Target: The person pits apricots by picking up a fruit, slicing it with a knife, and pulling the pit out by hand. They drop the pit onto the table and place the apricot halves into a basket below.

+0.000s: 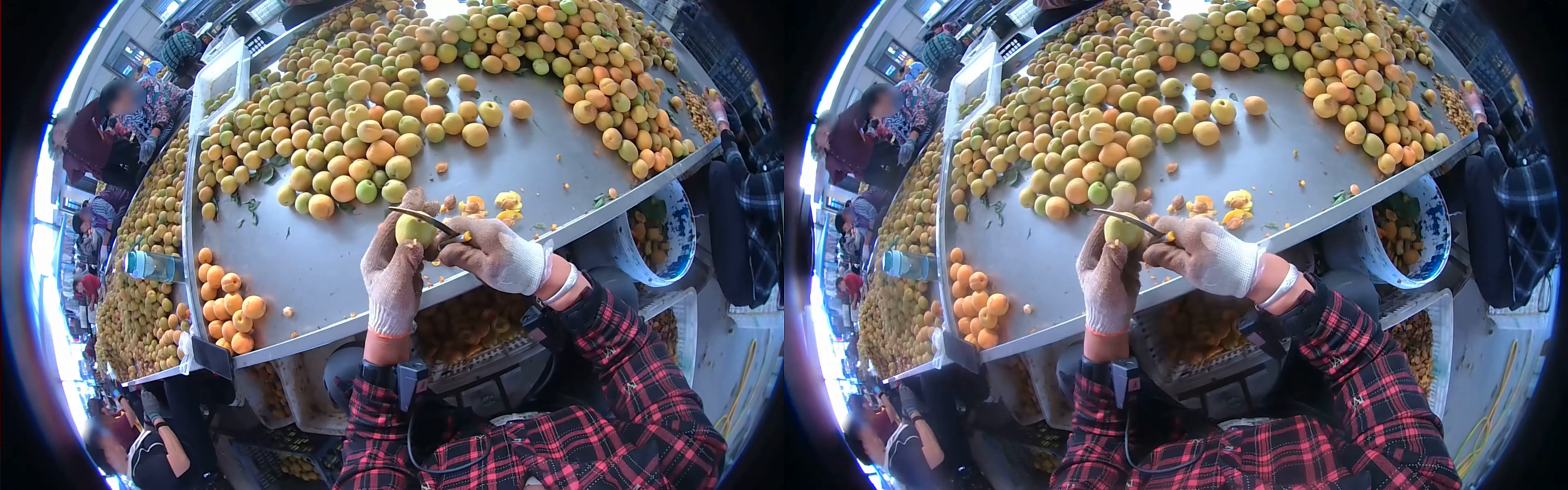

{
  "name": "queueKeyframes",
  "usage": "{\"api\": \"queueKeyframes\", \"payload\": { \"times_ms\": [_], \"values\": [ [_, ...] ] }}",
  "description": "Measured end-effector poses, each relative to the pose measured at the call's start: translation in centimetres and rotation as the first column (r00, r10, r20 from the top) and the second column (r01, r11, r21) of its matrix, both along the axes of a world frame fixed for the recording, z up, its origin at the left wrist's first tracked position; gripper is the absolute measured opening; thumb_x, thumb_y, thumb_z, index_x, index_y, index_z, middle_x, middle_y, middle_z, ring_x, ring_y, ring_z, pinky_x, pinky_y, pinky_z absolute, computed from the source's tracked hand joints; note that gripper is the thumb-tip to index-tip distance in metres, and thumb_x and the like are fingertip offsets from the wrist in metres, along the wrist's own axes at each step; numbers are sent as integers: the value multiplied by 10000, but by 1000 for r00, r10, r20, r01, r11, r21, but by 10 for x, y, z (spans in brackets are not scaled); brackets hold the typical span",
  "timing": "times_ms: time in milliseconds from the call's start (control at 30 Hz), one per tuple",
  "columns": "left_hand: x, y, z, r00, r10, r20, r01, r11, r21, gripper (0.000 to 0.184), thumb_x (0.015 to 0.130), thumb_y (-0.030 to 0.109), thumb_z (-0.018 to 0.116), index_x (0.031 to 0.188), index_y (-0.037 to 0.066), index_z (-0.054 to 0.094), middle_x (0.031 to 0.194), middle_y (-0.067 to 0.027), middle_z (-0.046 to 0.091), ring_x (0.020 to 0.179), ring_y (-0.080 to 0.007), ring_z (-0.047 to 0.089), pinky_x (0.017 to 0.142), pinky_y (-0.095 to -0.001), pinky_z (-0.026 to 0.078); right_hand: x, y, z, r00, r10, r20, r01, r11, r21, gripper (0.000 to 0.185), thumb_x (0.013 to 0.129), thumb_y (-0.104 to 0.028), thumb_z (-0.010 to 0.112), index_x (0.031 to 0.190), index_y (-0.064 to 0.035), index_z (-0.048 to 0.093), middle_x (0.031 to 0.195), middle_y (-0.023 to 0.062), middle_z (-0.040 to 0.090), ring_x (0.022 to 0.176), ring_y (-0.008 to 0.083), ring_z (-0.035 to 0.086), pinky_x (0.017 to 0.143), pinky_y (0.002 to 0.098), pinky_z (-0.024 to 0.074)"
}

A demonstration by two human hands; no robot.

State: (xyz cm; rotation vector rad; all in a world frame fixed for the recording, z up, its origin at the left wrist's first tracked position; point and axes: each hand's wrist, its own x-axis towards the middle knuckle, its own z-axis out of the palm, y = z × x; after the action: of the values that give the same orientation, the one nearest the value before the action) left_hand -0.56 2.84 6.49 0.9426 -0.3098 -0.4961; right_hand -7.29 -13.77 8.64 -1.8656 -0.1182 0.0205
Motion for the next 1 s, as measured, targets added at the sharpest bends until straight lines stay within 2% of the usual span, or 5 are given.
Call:
{"api": "queueKeyframes", "payload": {
  "times_ms": [400,600,733,867,1000],
  "values": [
    [9,26,-6,989,-139,53,108,916,385,432,895,61,612,1302,-70,553,1136,-99,645,936,-133,599,790,-254,502,3,7,-15,993,115,-37,-117,992,-54,302,949,-236,630,1128,2,586,930,195,690,898,327,688,765,366,522],
    [-4,-4,-15,987,142,81,-153,974,166,449,947,182,611,1321,-56,538,1133,-73,641,930,-107,585,796,-237,488,2,23,-22,994,-105,37,106,994,-27,333,932,-262,646,1109,11,575,913,211,679,866,362,683,731,393,527],
    [-5,4,-25,989,-1,-147,20,992,128,423,993,307,540,1224,-47,558,1066,-92,648,762,-115,580,615,-219,428,3,26,-27,964,-153,219,195,963,-186,306,902,-228,662,1099,-16,562,905,231,665,866,409,657,714,431,529],
    [-1,5,-12,991,60,-120,-25,962,274,315,971,169,558,1229,-5,603,972,-16,647,713,-31,535,587,-161,389,6,28,-33,983,-137,121,171,927,-334,252,895,-163,665,1097,-36,581,897,226,660,870,417,649,701,431,524],
    [2,5,2,989,109,97,-136,930,341,444,900,-5,595,1333,-14,496,1174,-115,630,1040,-152,625,793,-245,522,8,30,-30,994,-92,63,108,938,-331,283,897,-168,659,1132,-38,571,895,233,657,867,419,647,705,435,525]
  ]
}}
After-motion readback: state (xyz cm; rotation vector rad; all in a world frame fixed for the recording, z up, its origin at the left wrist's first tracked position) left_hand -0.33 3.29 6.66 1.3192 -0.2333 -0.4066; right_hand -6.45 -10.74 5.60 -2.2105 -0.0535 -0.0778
